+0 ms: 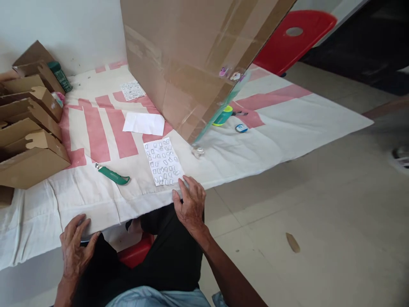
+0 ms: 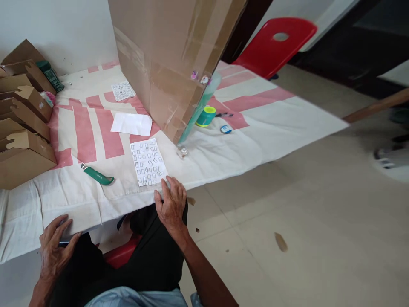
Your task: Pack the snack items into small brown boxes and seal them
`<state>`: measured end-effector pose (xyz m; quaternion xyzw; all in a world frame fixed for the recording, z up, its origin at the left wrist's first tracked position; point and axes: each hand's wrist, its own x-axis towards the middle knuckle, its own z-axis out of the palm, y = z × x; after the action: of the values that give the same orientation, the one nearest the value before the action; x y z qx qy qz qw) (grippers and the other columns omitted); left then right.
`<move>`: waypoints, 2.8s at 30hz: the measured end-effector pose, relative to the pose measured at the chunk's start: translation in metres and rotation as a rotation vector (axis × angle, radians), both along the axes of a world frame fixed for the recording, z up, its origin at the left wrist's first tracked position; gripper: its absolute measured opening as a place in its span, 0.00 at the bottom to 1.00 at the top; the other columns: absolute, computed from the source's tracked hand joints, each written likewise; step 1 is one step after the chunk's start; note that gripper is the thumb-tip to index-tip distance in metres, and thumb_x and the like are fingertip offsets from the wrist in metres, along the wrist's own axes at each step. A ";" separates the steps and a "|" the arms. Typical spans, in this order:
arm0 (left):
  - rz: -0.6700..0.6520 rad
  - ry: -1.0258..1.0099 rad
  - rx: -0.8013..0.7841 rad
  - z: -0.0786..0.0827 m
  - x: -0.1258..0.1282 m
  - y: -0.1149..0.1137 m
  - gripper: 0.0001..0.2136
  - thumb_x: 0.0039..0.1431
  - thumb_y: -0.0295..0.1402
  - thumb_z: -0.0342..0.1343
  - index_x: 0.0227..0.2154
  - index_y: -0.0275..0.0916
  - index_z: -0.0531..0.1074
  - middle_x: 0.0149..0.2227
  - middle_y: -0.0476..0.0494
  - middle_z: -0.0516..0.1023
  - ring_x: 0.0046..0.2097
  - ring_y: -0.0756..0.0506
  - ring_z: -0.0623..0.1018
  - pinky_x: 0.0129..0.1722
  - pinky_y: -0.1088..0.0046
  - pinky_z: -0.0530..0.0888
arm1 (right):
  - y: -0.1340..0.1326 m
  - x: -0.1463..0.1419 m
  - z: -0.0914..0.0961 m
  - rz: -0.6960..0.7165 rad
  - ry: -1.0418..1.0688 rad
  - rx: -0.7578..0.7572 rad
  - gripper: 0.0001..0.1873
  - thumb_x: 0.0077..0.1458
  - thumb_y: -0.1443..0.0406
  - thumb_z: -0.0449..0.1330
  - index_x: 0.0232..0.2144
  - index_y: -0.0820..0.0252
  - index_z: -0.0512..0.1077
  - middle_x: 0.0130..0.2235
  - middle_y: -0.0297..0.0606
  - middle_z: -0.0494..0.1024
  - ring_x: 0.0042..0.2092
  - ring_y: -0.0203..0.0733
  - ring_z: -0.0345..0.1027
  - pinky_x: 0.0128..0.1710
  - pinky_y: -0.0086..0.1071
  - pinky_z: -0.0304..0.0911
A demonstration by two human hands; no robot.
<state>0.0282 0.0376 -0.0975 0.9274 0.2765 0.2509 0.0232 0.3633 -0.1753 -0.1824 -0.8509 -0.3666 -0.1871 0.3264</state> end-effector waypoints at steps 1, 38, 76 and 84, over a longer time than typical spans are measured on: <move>0.000 -0.008 0.010 -0.001 0.000 0.000 0.13 0.71 0.41 0.61 0.54 0.43 0.73 0.56 0.33 0.80 0.56 0.31 0.81 0.51 0.53 0.73 | 0.001 0.000 -0.001 -0.003 -0.002 0.001 0.24 0.72 0.60 0.54 0.66 0.60 0.70 0.64 0.57 0.74 0.67 0.63 0.64 0.66 0.61 0.60; -0.575 0.265 -0.160 0.015 0.277 -0.032 0.15 0.68 0.29 0.57 0.55 0.41 0.77 0.60 0.32 0.75 0.68 0.29 0.67 0.59 0.43 0.74 | 0.007 0.100 0.062 0.295 0.432 -0.072 0.08 0.63 0.63 0.58 0.35 0.55 0.77 0.35 0.38 0.82 0.34 0.43 0.73 0.37 0.34 0.64; -0.584 0.329 -0.214 0.003 0.309 -0.039 0.16 0.69 0.39 0.58 0.55 0.45 0.82 0.66 0.32 0.68 0.73 0.23 0.60 0.63 0.39 0.68 | 0.016 0.111 0.074 0.309 0.384 -0.359 0.08 0.68 0.66 0.55 0.39 0.55 0.75 0.41 0.42 0.84 0.41 0.46 0.75 0.40 0.35 0.62; -0.584 0.300 -0.210 -0.002 0.310 -0.041 0.16 0.66 0.37 0.58 0.55 0.44 0.81 0.66 0.31 0.68 0.73 0.22 0.60 0.62 0.37 0.68 | 0.015 0.112 0.070 0.294 0.391 -0.318 0.06 0.66 0.65 0.56 0.38 0.55 0.75 0.38 0.41 0.83 0.39 0.46 0.74 0.39 0.34 0.62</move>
<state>0.3379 -0.0031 -0.0992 0.9865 0.0239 0.0643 0.1486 0.4748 -0.1598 -0.1121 -0.8491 -0.4410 0.0897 0.2768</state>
